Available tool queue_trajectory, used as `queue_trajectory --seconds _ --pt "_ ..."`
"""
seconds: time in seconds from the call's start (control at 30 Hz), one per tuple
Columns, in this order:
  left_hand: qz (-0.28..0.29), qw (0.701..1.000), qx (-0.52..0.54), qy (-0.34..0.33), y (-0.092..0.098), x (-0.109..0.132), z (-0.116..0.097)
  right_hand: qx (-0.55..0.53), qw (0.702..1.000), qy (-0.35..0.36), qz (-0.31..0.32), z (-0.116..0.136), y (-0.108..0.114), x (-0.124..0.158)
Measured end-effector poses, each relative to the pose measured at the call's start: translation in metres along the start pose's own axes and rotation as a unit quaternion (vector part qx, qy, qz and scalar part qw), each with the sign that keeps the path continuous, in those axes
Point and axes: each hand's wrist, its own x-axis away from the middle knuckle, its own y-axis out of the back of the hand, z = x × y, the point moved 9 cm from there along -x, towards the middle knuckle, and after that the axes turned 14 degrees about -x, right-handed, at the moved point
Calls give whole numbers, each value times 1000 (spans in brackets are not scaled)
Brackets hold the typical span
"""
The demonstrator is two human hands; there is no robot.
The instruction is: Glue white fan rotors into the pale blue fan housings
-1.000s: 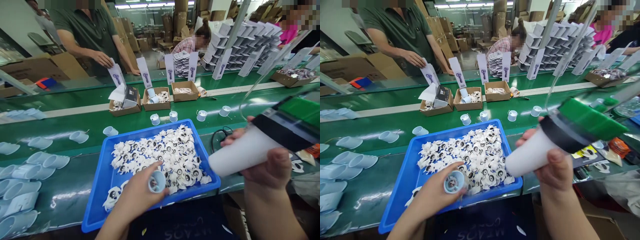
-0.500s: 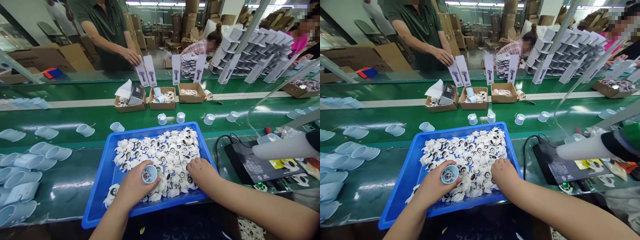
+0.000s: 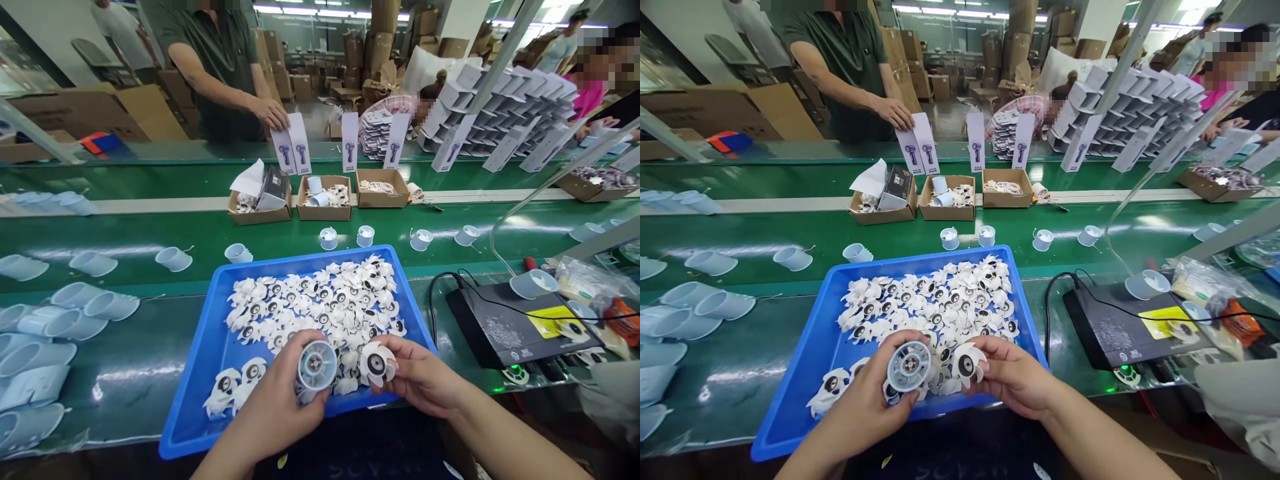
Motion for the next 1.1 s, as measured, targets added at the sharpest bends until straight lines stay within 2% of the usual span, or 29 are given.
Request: queue_trajectory --seconds 0.03,0.1,0.17,0.47,0.87,1.1 --pt "15 1000 -11 -11 -4 2 -5 -99 995 -14 0 -5 -3 1" --pt "36 999 -29 -24 -10 3 -11 -267 963 -41 2 -12 -8 2" --pt "45 997 -40 -39 -14 3 -15 -328 943 -52 9 -14 -10 1" --pt "28 995 -61 -72 -11 4 -28 -361 929 -78 31 -22 -14 -6" --pt "9 993 -92 -76 -7 7 -20 -353 933 -67 20 -26 -13 -7" --pt "-7 990 -84 -109 -3 11 -25 -350 934 -66 26 -23 -18 -7"
